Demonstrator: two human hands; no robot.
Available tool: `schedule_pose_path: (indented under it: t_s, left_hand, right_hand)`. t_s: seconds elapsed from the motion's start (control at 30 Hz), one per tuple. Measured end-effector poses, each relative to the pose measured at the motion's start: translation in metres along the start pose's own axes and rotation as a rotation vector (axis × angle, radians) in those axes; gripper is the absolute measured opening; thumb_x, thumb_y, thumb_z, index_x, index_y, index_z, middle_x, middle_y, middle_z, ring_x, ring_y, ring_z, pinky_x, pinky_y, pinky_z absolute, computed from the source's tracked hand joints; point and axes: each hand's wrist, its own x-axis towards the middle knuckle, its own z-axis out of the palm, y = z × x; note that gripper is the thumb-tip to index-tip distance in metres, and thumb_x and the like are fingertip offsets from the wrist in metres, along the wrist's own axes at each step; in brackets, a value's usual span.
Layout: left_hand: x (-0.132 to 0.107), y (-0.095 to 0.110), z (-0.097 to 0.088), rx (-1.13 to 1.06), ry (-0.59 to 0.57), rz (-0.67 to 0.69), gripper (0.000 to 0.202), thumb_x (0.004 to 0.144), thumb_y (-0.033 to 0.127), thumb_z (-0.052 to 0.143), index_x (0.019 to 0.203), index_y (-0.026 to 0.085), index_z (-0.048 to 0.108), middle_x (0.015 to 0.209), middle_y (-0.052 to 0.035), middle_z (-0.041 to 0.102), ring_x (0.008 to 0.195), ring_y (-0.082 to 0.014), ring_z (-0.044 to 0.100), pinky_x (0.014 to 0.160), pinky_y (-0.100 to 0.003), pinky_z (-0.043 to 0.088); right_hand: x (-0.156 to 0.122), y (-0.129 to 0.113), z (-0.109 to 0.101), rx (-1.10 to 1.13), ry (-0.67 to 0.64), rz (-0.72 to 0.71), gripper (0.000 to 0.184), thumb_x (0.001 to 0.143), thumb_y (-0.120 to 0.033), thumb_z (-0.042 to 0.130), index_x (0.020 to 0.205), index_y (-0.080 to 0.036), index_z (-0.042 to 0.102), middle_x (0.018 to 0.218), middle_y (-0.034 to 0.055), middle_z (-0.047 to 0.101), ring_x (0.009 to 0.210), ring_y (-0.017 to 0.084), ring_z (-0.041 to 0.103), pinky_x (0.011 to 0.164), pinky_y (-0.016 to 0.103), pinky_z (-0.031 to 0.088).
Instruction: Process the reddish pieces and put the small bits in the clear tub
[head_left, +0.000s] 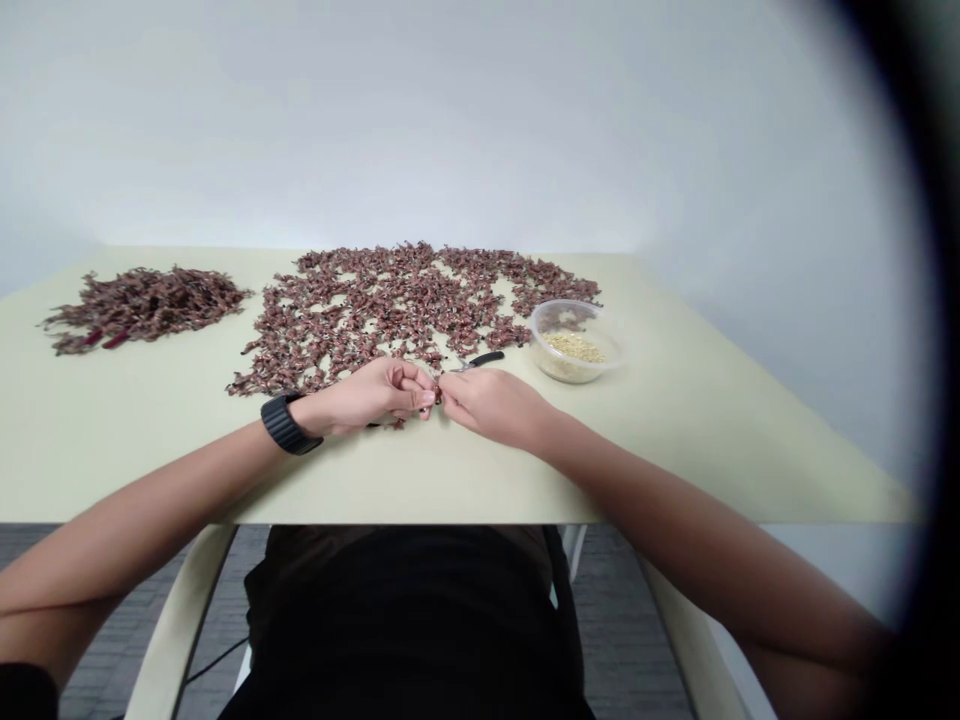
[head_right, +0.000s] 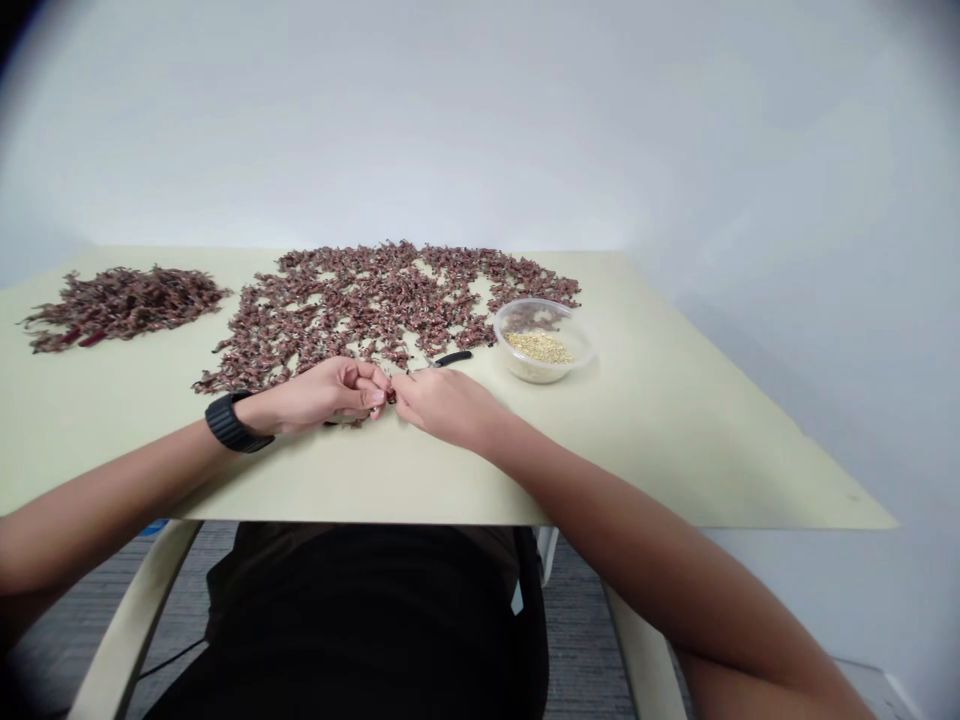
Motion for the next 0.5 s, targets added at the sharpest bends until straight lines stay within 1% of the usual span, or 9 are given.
schedule_pose_path:
  t_s: [0.1, 0.23, 0.4, 0.5]
  left_hand:
    - [-0.001, 0.003, 0.000, 0.002, -0.035, -0.043, 0.028, 0.084, 0.036, 0.080, 0.097, 0.013, 0.070, 0.077, -0.0049, 0.070, 0.059, -0.0076, 0.053, 0.053, -0.019, 0.038]
    - [-0.003, 0.008, 0.001, 0.054, -0.072, -0.034, 0.027, 0.085, 0.036, 0.078, 0.096, 0.012, 0.072, 0.077, -0.0044, 0.069, 0.060, -0.0073, 0.053, 0.053, -0.018, 0.037]
    - [-0.004, 0.011, 0.002, 0.132, -0.099, -0.015, 0.028, 0.088, 0.037, 0.075, 0.098, 0.011, 0.070, 0.077, -0.0045, 0.069, 0.058, -0.0069, 0.049, 0.051, -0.019, 0.034]
    - [-0.004, 0.009, 0.003, 0.201, -0.090, 0.020, 0.029, 0.088, 0.037, 0.074, 0.100, 0.011, 0.068, 0.078, -0.0055, 0.070, 0.057, -0.0072, 0.049, 0.051, -0.019, 0.033]
  right_hand:
    - [-0.001, 0.000, -0.001, -0.040, -0.046, -0.048, 0.016, 0.102, -0.025, 0.051, 0.092, -0.017, 0.060, 0.081, 0.0055, 0.068, 0.072, 0.017, 0.060, 0.065, 0.030, 0.031]
    - [-0.003, -0.001, 0.000, -0.090, -0.075, -0.086, 0.017, 0.102, -0.027, 0.052, 0.093, -0.016, 0.062, 0.079, 0.0060, 0.068, 0.072, 0.018, 0.061, 0.066, 0.030, 0.033]
    - [-0.003, -0.003, 0.004, -0.115, -0.055, -0.105, 0.018, 0.101, -0.025, 0.052, 0.093, -0.015, 0.064, 0.080, 0.0072, 0.069, 0.071, 0.019, 0.061, 0.066, 0.031, 0.033]
    - [-0.003, -0.003, 0.008, -0.048, -0.025, -0.069, 0.019, 0.099, -0.026, 0.054, 0.089, -0.015, 0.065, 0.074, 0.0058, 0.067, 0.065, 0.017, 0.057, 0.063, 0.031, 0.030]
